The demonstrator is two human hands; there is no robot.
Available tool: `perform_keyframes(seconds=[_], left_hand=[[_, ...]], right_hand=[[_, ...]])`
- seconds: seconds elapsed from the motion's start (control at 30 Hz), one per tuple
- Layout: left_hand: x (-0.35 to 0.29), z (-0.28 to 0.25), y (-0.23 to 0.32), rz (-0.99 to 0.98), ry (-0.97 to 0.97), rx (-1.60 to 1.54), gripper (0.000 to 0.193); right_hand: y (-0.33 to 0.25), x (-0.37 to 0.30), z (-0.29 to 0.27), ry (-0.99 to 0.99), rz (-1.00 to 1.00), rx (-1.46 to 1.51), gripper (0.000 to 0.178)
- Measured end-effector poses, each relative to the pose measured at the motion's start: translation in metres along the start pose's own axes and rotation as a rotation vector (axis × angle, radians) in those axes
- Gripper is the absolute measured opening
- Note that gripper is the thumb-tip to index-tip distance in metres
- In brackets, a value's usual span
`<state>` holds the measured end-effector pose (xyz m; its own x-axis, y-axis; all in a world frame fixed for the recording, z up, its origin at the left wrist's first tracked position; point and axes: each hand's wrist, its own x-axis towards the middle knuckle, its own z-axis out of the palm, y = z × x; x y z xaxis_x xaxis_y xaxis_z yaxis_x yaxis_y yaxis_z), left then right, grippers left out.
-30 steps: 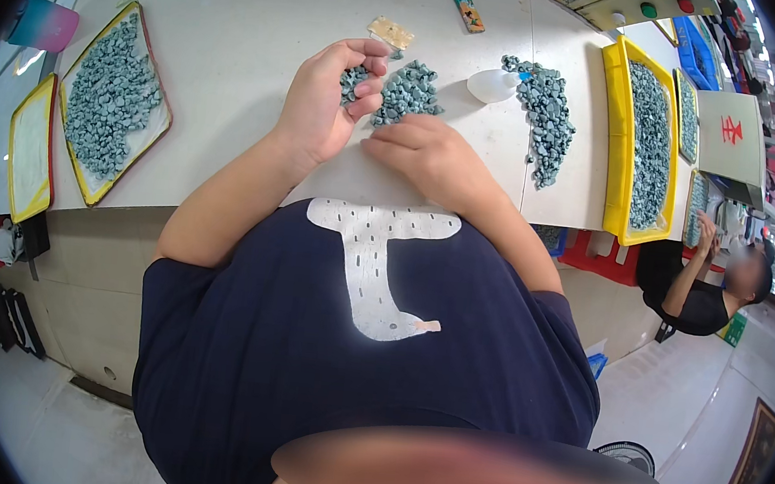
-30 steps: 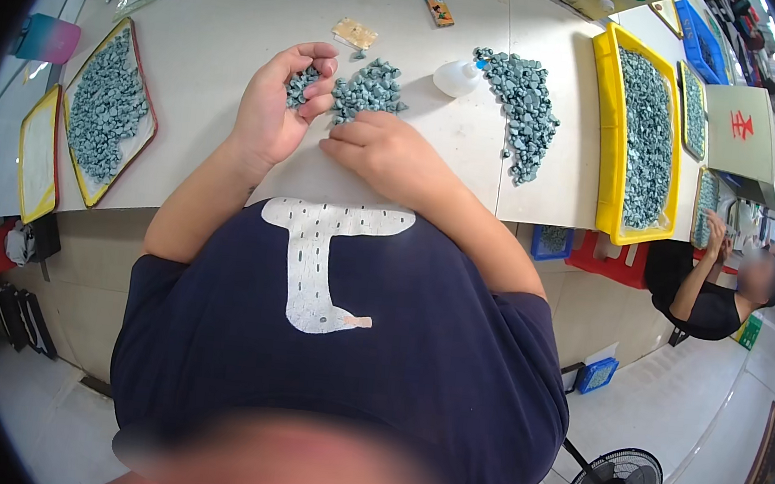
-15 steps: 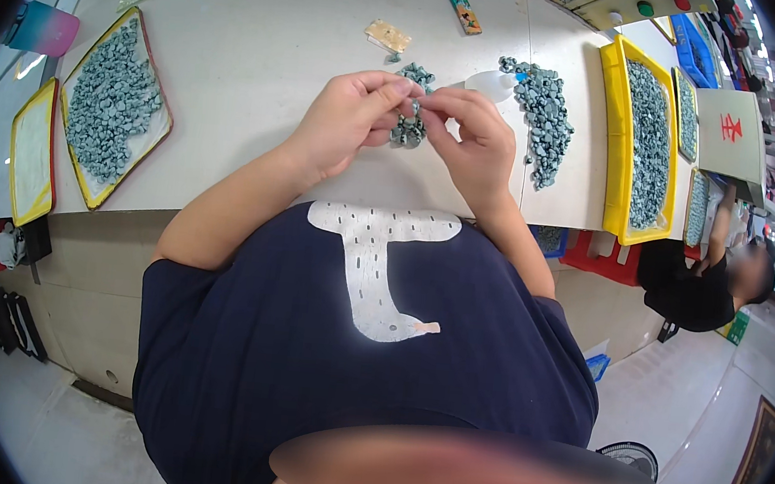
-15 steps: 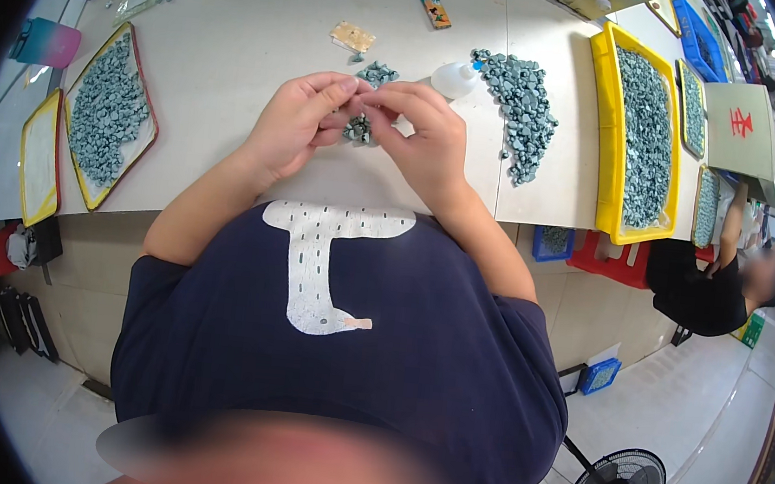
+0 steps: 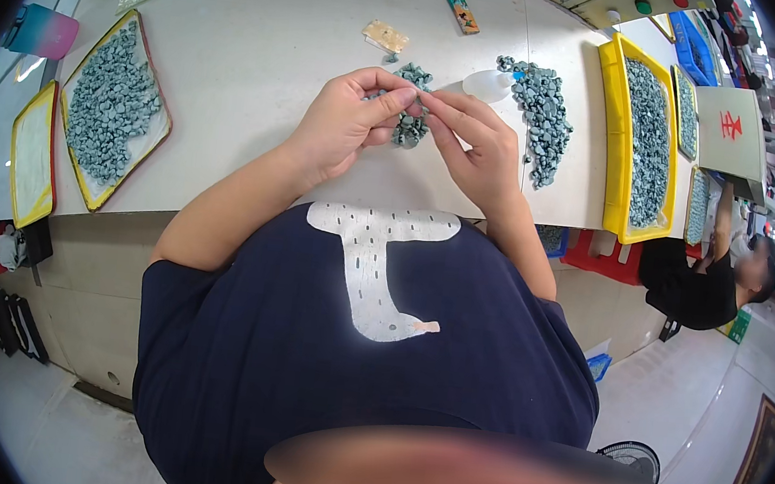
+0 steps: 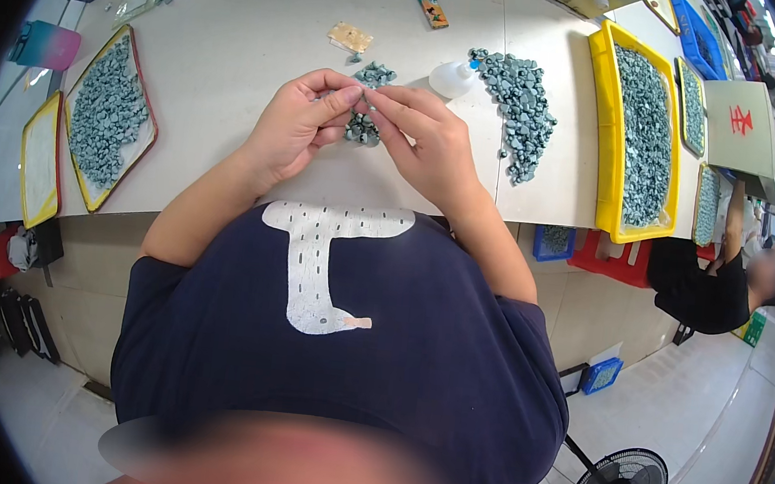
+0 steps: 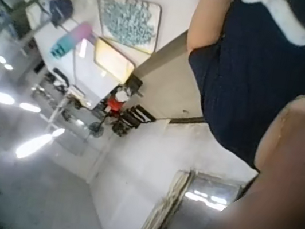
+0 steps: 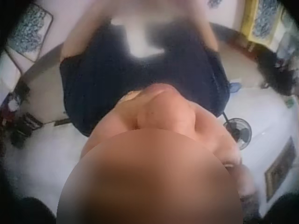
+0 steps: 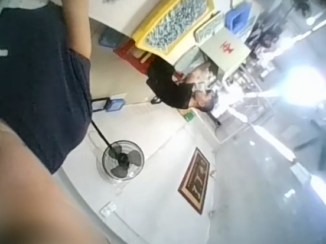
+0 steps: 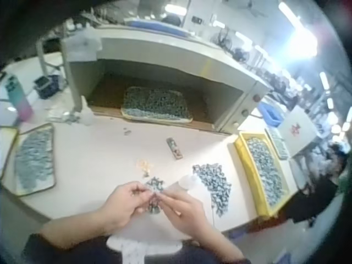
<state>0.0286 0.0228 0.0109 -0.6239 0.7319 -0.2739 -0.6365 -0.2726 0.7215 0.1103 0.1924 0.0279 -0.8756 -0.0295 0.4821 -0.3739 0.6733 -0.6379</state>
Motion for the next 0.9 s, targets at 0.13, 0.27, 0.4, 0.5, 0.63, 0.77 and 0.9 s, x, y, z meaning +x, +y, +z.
perform_keyframes(seconds=[0.13,0.27,0.4,0.5,0.63,0.77,0.9], left_hand=[[0.001,0.001,-0.002,-0.002,-0.006,-0.017,0.014],[0.004,-0.002,-0.003,-0.059,-0.061,-0.129,0.016],[0.007,-0.008,-0.002,-0.101,-0.071,-0.262,0.012],[0.008,-0.009,-0.002,-0.059,-0.098,-0.289,0.008],[0.007,-0.004,-0.002,-0.046,-0.109,-0.261,0.008],[0.005,-0.002,-0.002,-0.094,-0.105,-0.259,0.01],[0.007,-0.008,-0.003,-0.124,-0.143,-0.326,0.015]], right_hand=[[-0.001,-0.003,-0.006,-0.067,-0.03,0.054,0.031],[0.004,-0.012,-0.011,-0.09,0.022,0.021,0.033],[0.021,-0.027,-0.024,0.213,0.193,0.052,0.033],[0.04,-0.027,-0.025,0.345,0.328,-0.021,0.04],[0.055,-0.02,-0.014,0.283,0.418,-0.148,0.055],[0.061,-0.015,-0.019,0.031,0.637,-0.022,0.044],[0.061,-0.015,-0.01,0.173,0.528,0.056,0.035]])
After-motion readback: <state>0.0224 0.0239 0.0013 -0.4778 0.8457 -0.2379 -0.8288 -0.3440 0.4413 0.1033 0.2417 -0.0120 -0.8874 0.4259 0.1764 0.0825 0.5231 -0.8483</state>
